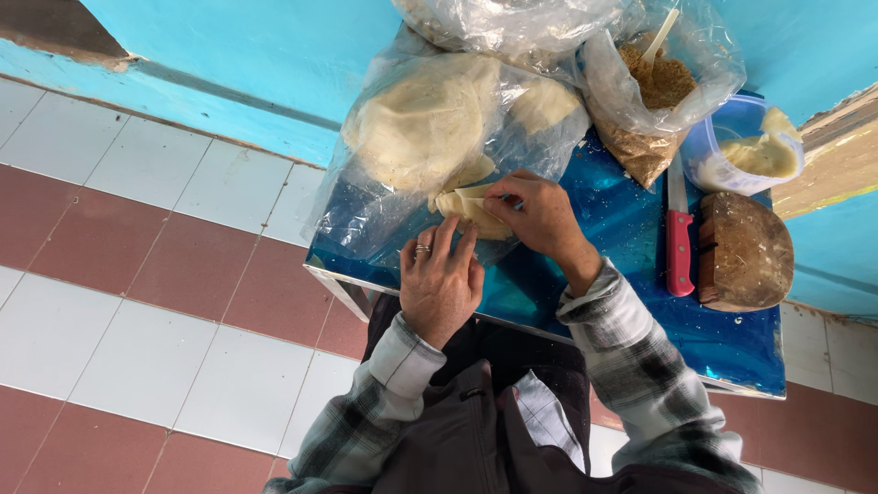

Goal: The person folds triangular pieces of dough and fills them with a brown paste scooped from a plastic bag using a spoon, then presses the filled dough pieces closed and sets them on the table. They repeat this cycle, occasionally reaching into the bag of filling and handling dough pieces one at a time.

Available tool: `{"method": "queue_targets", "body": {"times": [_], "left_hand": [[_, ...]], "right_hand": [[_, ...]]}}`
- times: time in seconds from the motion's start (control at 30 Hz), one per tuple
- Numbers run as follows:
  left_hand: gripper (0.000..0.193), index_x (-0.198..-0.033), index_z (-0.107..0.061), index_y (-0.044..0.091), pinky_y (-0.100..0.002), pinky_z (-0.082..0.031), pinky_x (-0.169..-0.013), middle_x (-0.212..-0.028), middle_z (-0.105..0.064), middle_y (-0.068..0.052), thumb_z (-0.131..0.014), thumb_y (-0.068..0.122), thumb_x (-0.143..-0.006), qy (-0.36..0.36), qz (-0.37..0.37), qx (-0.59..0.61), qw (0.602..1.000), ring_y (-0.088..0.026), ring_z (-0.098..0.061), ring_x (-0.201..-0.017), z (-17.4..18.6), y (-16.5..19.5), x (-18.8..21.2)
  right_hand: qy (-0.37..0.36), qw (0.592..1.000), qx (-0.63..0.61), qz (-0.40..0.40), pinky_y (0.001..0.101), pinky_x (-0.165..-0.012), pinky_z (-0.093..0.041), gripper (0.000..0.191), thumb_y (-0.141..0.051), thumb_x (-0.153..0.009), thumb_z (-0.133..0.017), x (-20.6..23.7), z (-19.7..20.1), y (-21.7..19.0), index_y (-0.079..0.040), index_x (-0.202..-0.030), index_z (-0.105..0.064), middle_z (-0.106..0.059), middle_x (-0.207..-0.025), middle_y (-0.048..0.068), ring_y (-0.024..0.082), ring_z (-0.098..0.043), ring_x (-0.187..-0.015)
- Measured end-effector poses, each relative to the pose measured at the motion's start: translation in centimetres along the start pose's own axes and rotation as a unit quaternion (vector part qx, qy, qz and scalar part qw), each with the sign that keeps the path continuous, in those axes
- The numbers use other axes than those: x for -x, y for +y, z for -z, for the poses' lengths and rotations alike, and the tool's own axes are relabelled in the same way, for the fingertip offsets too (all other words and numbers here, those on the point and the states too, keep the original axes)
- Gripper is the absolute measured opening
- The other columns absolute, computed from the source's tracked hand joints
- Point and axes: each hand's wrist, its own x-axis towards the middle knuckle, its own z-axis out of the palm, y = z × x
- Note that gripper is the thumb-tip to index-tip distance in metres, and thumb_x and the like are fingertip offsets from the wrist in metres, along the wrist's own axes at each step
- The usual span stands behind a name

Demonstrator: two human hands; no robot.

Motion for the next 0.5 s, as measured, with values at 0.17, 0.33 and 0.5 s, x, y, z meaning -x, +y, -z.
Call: {"method": "queue_targets", "body": {"times": [0.17,0.33,0.5], "left_hand": [[0.036,-0.126,-0.069,0.005,-0.045,-0.050,-0.089,-0.120,-0.068,-0.009,-0.065,0.019,-0.093,0.003,0.067,0.123,0.990,-0.030,-0.067,-0.107,0.2,-0.5,-1.0],[0.026,-0.102,-0.072,0.010,-0.044,-0.053,-0.081,-0.098,-0.073,-0.008,-0.071,0.035,-0.094,0.009,0.133,0.140,0.981,-0.030,-0.071,-0.091,-0.2,-1.5,-3.8],[0.024,-0.095,-0.078,0.015,-0.044,-0.055,-0.070,-0.078,-0.076,-0.003,-0.075,0.037,-0.085,-0.064,0.197,0.151,0.967,-0.027,-0.073,-0.076,-1.6,-1.5,-6.4]], "right_hand": [[-0.032,0.994,-0.085,-0.053,0.0285,-0.070,-0.058,0.018,-0.018,-0.095,-0.074,-0.4,0.1,1.7,-0.007,-0.109,-0.076,-0.072,-0.104,0.006,0.014,-0.072,-0.079],[-0.068,0.986,-0.124,-0.090,0.0279,-0.072,-0.055,0.019,-0.015,-0.095,-0.072,-0.3,0.6,2.6,-0.005,-0.112,-0.075,-0.071,-0.100,0.005,0.011,-0.068,-0.082],[-0.090,0.983,-0.145,-0.070,0.0265,-0.075,-0.057,0.017,-0.015,-0.092,-0.075,-0.4,1.2,2.1,-0.005,-0.107,-0.075,-0.071,-0.103,0.004,0.010,-0.070,-0.086]]}}
